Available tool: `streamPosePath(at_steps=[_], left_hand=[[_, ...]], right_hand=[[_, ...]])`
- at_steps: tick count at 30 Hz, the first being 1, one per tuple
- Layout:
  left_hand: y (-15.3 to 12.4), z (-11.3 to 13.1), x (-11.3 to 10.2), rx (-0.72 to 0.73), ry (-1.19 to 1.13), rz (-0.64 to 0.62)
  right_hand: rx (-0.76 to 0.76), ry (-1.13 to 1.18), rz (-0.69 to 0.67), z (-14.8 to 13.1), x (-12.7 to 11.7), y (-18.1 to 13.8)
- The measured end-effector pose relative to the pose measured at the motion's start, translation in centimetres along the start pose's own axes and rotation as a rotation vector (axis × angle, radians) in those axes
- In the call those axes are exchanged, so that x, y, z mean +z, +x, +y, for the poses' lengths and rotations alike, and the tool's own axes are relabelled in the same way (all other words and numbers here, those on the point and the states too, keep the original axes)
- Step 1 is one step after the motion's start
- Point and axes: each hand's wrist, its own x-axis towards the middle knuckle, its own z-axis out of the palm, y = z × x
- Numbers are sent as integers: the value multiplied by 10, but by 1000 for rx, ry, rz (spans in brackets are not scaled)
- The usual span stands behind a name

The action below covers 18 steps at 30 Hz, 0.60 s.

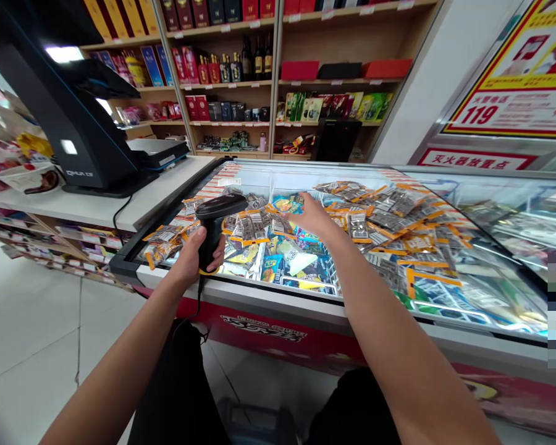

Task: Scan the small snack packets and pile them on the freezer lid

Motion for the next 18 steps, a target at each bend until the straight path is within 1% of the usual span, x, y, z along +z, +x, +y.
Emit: streamPosePath(at_steps=[2,4,5,6,8,10,14,18], left_hand=[[0,0,0,0,6,-7],[0,1,1,-3,14,-10],[0,2,2,-8,17,-7],[0,2,2,-15,19,-1],[0,4,4,-28,25,9],[-1,6,6,-37,33,12],[0,8,7,-22,35,30],[1,9,8,-1,5,51]], right_hand=[[-84,-199,-99,-3,3,-7],[-126,-304,-214,-11,12,-17],[-129,-339,-243,-17,19,-22],[-127,-377,-243,-24,26,-26],[-120,-454,-194,-38,43,-32],[-135,-484,-157,-50,58,-34],[-193,-486,-168,-68,84,-23],[-289,-504,-100,-82,115,-7]])
